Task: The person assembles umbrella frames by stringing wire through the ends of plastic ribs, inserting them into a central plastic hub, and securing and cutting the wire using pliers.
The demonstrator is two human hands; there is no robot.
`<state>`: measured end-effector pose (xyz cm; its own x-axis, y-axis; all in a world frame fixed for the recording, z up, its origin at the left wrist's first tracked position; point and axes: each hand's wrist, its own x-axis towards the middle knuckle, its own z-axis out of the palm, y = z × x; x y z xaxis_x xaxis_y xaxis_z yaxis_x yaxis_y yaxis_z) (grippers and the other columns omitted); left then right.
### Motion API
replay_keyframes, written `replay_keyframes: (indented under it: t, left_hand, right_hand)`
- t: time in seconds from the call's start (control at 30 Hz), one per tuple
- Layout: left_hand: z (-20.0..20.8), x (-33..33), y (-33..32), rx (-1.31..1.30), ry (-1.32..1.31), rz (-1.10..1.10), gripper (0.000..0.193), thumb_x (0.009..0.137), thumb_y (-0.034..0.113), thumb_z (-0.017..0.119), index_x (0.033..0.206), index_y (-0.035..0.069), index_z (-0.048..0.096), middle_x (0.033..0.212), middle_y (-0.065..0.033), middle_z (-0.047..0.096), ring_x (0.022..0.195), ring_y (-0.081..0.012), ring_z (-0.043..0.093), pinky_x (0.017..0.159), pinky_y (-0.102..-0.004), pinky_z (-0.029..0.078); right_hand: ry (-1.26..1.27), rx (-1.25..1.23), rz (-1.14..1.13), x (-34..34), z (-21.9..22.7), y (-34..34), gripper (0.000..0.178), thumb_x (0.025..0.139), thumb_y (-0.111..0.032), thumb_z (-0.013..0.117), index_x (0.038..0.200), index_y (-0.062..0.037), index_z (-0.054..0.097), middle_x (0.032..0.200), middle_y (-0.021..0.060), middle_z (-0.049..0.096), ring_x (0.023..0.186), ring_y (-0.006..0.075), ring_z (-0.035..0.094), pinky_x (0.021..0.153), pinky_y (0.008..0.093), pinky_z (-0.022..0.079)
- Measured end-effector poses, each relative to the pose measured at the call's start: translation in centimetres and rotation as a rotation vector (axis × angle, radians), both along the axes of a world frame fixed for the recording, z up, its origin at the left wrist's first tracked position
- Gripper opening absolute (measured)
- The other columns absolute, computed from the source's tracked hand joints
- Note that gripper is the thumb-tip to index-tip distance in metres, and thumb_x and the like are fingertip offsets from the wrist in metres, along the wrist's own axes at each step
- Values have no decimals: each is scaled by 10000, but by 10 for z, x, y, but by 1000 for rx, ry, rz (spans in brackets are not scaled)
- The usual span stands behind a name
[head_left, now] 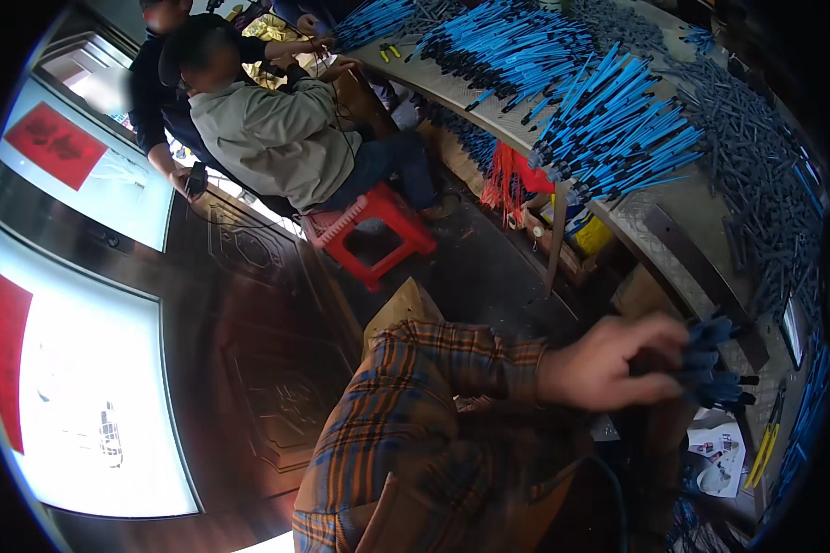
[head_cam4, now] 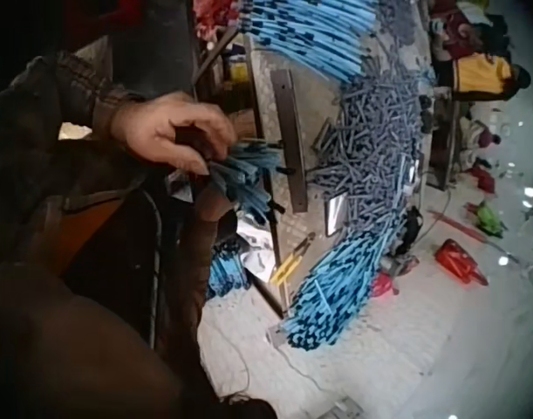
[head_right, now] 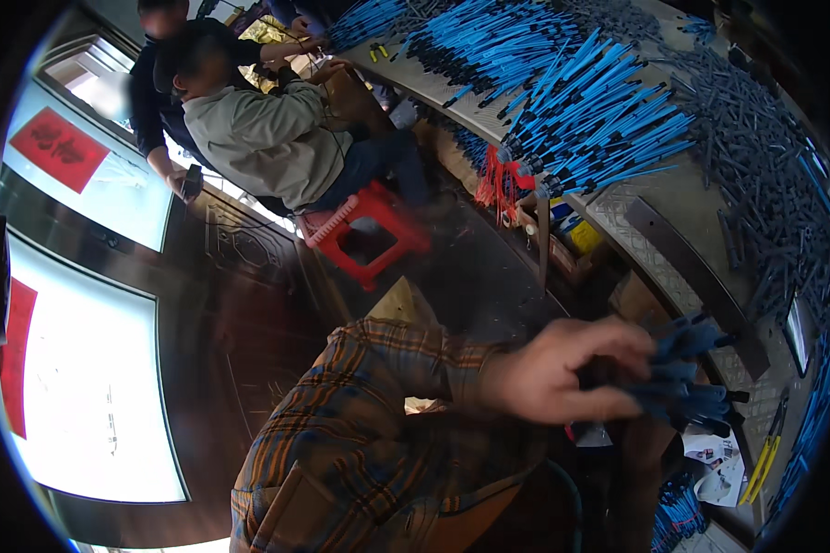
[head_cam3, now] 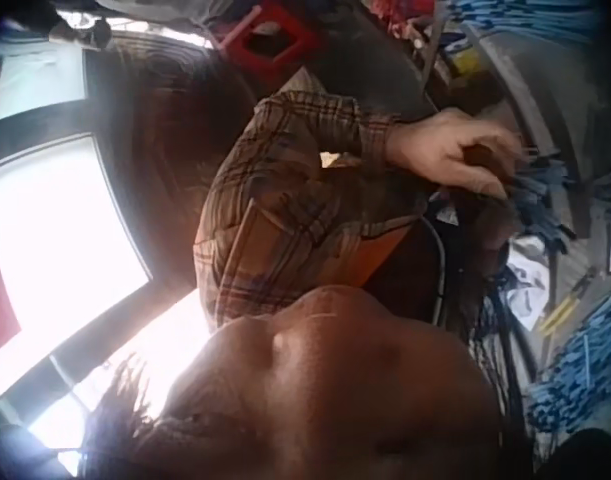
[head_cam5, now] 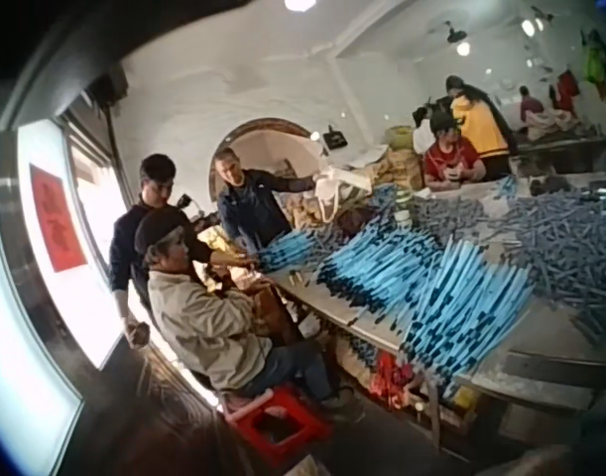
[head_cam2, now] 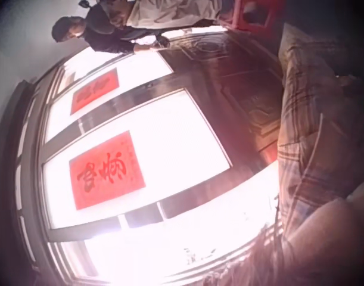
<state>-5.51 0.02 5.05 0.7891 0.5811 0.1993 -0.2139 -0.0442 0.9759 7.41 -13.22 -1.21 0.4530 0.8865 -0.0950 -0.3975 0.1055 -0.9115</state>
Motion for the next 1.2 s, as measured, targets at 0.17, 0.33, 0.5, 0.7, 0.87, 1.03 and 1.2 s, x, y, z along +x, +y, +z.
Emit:
replay_keyframes:
  t: [0.17,0.33,0.5,0.7,0.87,1.03,1.2]
  left_hand:
    - [-25,10,-35,529,-70,199,548,754,182,667,1219,-2,444,1073,-197,535,911,-316,573,808,-373,458]
    - [-51,20,-35,445,52,265,524,728,171,675,1190,14,485,1040,-187,547,892,-320,568,813,-380,444]
    - [-41,20,-30,532,73,267,471,725,157,672,1154,27,527,967,-163,576,872,-308,577,779,-370,451]
    - [-42,22,-29,563,105,278,372,712,142,670,1054,29,575,860,-126,613,806,-288,594,751,-363,457]
    - [-41,26,-29,648,66,259,350,690,143,674,1007,25,587,847,-125,623,792,-291,598,735,-365,463]
    - [-42,23,-28,654,102,245,360,684,146,669,1012,25,590,867,-139,619,805,-302,598,721,-364,470]
    - [-45,16,-20,631,63,197,360,680,145,663,1011,25,588,874,-152,612,801,-310,597,709,-362,476]
  right_hand:
    - [-163,-50,-98,3,-60,3,513,884,-420,488,1216,-40,399,1181,139,472,1065,249,519,856,379,459]
    - [-1160,-342,-67,-7,-85,1,428,920,-333,434,1233,-48,373,1223,128,444,1125,244,474,928,389,396]
    - [-376,-102,-143,-13,-103,6,410,921,-258,461,1255,-53,341,1235,108,433,1142,225,459,953,364,373]
    - [-232,-3,-145,-17,-102,6,418,902,-198,516,1250,-50,338,1204,99,444,1123,209,465,943,343,388]
    - [-324,7,-269,-17,-110,3,458,862,-151,585,1238,-36,351,1167,89,457,1083,181,471,915,327,396]
    - [-432,6,-168,-18,-95,-6,526,831,-145,624,1255,-28,335,1165,83,455,1060,171,475,889,319,405]
    - [-446,-56,325,0,-51,-33,473,837,-142,607,1232,-15,379,1135,82,483,1015,168,505,863,312,420]
